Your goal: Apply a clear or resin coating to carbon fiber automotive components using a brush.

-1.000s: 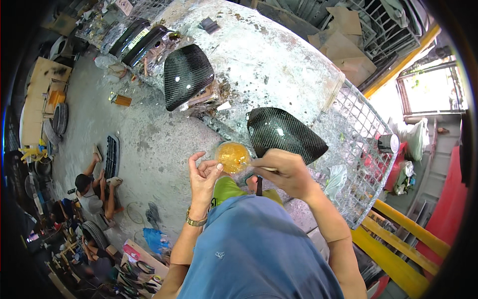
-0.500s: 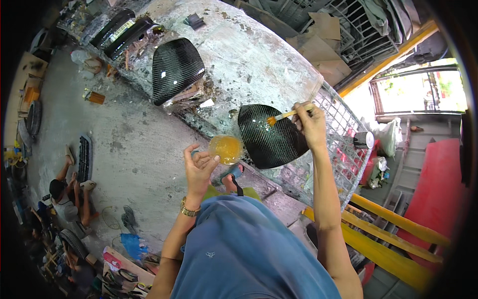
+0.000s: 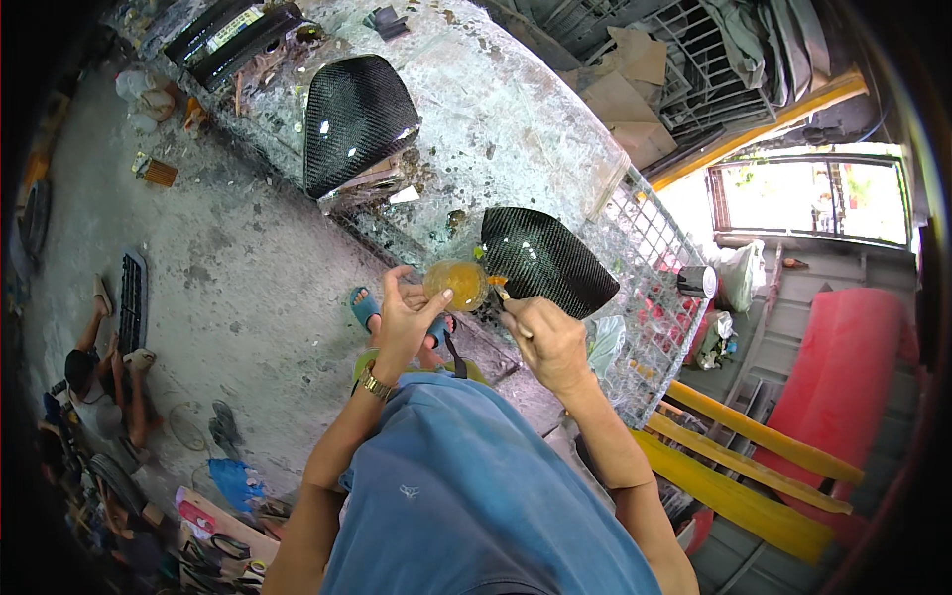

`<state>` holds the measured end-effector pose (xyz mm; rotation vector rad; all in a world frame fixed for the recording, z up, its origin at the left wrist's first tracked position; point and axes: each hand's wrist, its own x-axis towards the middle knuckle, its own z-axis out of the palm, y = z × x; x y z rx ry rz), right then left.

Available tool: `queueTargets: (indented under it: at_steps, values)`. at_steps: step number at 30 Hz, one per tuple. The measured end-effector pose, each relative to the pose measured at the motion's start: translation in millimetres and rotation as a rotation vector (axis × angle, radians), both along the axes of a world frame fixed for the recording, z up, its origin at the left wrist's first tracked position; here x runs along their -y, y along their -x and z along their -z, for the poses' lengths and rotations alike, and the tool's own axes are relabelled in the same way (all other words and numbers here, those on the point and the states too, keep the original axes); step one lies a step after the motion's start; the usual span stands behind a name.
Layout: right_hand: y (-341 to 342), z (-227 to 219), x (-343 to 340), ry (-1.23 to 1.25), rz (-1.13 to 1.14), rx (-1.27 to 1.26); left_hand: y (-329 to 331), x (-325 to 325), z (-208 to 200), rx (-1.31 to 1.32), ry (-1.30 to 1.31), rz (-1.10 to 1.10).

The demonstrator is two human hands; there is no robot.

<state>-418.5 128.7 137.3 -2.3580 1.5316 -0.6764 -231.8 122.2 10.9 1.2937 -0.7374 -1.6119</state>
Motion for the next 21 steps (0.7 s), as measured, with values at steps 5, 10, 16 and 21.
queueTargets:
  at_steps: [5,10,16,21]
  values:
    - [30.9,-10.8,46.6,-0.180,0.410,0.340,-3.3,2.5,-3.8,0.002,0.010,0.015]
    - [68.9,-4.1,65.3,-0.062,0.589,0.367,-4.7,1.7,-3.6,-0.007,0.033,0.012]
    - [8.9,-2.7,15.5,-0.002,0.010,-0.138,-4.1,-1.7,0.5,-0.036,0.009,-0.009]
    - [-1.6,-3.5,-14.2,-0.130,-0.019,0.057,-11.1,-7.9,-4.9,0.013,0.021,-0.012]
